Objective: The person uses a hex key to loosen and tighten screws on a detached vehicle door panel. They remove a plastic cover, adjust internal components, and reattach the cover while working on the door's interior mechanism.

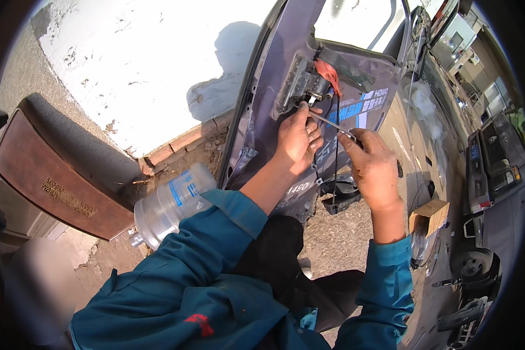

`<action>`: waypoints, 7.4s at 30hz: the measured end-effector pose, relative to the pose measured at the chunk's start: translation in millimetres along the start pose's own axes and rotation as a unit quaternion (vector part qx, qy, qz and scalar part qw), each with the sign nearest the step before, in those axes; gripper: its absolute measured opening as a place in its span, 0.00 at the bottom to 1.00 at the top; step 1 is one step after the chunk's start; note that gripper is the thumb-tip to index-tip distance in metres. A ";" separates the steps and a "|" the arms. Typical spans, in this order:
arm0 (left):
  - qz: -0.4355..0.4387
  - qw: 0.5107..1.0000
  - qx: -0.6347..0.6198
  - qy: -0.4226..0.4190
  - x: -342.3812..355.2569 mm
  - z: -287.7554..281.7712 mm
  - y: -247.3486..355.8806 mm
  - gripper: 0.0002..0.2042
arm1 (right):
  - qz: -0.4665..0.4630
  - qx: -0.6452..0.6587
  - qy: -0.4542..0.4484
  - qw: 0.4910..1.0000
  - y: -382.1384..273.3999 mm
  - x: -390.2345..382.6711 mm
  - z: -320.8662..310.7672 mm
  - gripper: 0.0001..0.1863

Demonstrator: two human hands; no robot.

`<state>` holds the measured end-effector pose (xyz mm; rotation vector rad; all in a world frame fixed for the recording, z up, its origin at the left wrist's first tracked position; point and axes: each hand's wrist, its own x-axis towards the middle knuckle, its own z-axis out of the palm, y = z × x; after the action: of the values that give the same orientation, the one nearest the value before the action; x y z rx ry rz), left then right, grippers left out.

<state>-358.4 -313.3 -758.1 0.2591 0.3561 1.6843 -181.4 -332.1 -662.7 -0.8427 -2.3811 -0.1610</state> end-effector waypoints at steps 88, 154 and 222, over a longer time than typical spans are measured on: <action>0.392 0.216 0.894 -0.032 -11.3 10.3 80.3 0.03 | 0.400 0.674 0.274 0.557 -26.1 1.3 105.4 0.12; 0.348 0.149 0.915 -0.137 -12.3 30.9 107.6 0.08 | 0.314 0.462 0.416 0.717 -63.4 34.8 145.1 0.15; 0.334 0.027 0.921 -0.197 6.4 41.2 100.0 0.04 | 0.329 0.607 0.366 0.624 -50.0 16.7 143.2 0.08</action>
<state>-435.9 -315.5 -682.3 -2.1058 -1.3804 -0.1823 -293.8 -319.8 -765.2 -0.6355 -0.8419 1.0773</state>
